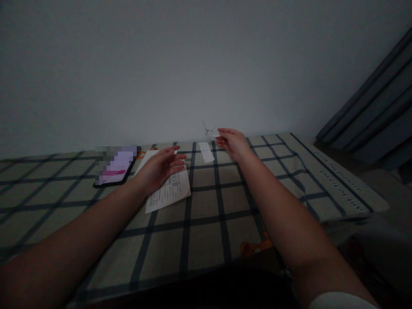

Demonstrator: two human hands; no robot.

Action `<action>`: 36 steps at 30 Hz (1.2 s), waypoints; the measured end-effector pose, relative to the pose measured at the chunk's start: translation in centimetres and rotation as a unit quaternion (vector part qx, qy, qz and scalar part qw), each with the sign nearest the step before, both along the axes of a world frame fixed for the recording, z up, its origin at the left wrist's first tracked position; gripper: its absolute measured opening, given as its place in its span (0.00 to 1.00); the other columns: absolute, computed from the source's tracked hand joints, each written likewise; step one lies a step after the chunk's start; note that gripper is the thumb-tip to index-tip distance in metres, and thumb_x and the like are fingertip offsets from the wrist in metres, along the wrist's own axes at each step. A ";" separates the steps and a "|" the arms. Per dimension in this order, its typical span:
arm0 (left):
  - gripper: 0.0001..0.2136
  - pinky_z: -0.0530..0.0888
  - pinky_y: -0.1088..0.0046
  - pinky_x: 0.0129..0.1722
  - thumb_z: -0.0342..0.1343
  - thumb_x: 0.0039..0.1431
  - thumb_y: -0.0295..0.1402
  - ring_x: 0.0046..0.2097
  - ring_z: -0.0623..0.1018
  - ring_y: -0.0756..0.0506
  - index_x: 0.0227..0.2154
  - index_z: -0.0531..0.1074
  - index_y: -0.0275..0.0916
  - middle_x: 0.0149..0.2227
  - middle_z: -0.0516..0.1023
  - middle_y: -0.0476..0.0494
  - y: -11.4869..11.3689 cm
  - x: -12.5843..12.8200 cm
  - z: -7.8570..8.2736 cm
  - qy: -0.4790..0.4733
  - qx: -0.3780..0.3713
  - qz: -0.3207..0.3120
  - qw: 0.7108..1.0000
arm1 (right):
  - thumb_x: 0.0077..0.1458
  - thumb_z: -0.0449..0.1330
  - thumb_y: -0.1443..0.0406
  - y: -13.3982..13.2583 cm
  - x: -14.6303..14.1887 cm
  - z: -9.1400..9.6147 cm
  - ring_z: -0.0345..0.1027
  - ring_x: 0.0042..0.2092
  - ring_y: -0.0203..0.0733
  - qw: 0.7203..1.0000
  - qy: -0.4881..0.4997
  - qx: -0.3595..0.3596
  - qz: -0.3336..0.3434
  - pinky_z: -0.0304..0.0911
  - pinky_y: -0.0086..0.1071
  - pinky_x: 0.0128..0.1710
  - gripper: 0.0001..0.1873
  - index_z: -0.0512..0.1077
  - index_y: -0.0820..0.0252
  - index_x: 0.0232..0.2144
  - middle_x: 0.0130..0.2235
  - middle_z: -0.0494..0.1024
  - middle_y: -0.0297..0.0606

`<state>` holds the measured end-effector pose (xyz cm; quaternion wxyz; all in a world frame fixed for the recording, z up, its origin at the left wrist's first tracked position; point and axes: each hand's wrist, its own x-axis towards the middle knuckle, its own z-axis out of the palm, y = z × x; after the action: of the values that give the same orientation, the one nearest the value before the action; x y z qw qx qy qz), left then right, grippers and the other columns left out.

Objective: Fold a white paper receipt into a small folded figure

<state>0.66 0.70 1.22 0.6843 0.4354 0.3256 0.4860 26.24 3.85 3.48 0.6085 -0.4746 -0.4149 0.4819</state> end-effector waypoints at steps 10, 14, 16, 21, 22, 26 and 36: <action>0.14 0.78 0.71 0.35 0.57 0.57 0.26 0.30 0.79 0.50 0.47 0.71 0.32 0.37 0.80 0.36 0.2 -0.1 -1.0 0.043 0.038 -0.007 0.998 | 0.52 0.54 0.72 2.5 3.1 -2.8 0.67 0.23 0.34 0.927 -0.356 -0.024 -0.114 0.63 0.28 0.28 0.16 0.77 0.63 0.41 0.23 0.75 0.35; 0.13 0.78 0.73 0.33 0.58 0.57 0.26 0.29 0.78 0.50 0.46 0.72 0.32 0.37 0.80 0.36 0.3 -0.2 -1.2 0.049 0.042 -0.003 0.998 | 0.52 0.55 0.69 2.7 3.0 -3.9 0.68 0.24 0.37 0.905 -0.411 -0.010 -0.109 0.63 0.30 0.28 0.16 0.77 0.65 0.42 0.23 0.76 0.38; 0.13 0.77 0.74 0.32 0.58 0.57 0.27 0.29 0.78 0.50 0.46 0.72 0.32 0.36 0.80 0.36 0.4 -0.2 -1.3 0.051 0.045 0.000 0.998 | 0.52 0.56 0.69 2.7 2.9 -4.1 0.70 0.27 0.38 0.890 -0.441 0.013 -0.117 0.65 0.32 0.32 0.16 0.77 0.64 0.42 0.25 0.77 0.39; 0.12 0.77 0.75 0.32 0.58 0.57 0.27 0.28 0.78 0.51 0.45 0.72 0.33 0.35 0.80 0.37 0.4 -0.2 -1.4 0.057 0.055 0.010 0.997 | 0.52 0.57 0.68 2.2 2.3 -3.7 0.72 0.32 0.40 0.876 -0.467 0.056 -0.104 0.65 0.33 0.38 0.16 0.78 0.64 0.42 0.31 0.79 0.42; 0.12 0.77 0.75 0.32 0.58 0.57 0.27 0.28 0.78 0.51 0.45 0.72 0.33 0.35 0.80 0.38 0.4 -0.2 -1.4 0.063 0.058 0.012 0.996 | 0.52 0.58 0.67 2.1 2.1 -3.6 0.71 0.31 0.39 0.877 -0.466 0.065 -0.096 0.65 0.33 0.37 0.16 0.77 0.64 0.43 0.31 0.79 0.42; 0.12 0.77 0.76 0.32 0.60 0.56 0.28 0.29 0.78 0.52 0.44 0.73 0.34 0.35 0.80 0.40 0.2 -0.1 -1.4 0.082 0.064 0.014 0.995 | 0.53 0.58 0.66 1.7 1.1 -3.6 0.69 0.30 0.38 0.877 -0.466 0.090 -0.070 0.63 0.32 0.36 0.16 0.77 0.65 0.44 0.28 0.77 0.39; 0.13 0.76 0.75 0.33 0.60 0.55 0.30 0.29 0.78 0.51 0.44 0.74 0.35 0.35 0.80 0.39 0.1 0.1 -1.2 0.096 0.069 0.014 0.993 | 0.52 0.58 0.67 1.4 1.2 -3.4 0.65 0.31 0.37 0.836 -0.515 0.164 -0.092 0.59 0.31 0.35 0.17 0.76 0.64 0.45 0.29 0.75 0.37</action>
<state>0.73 0.80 -0.03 0.6112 0.5220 0.3614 0.4726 27.46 5.30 0.05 0.4172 -0.5834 -0.6960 0.0349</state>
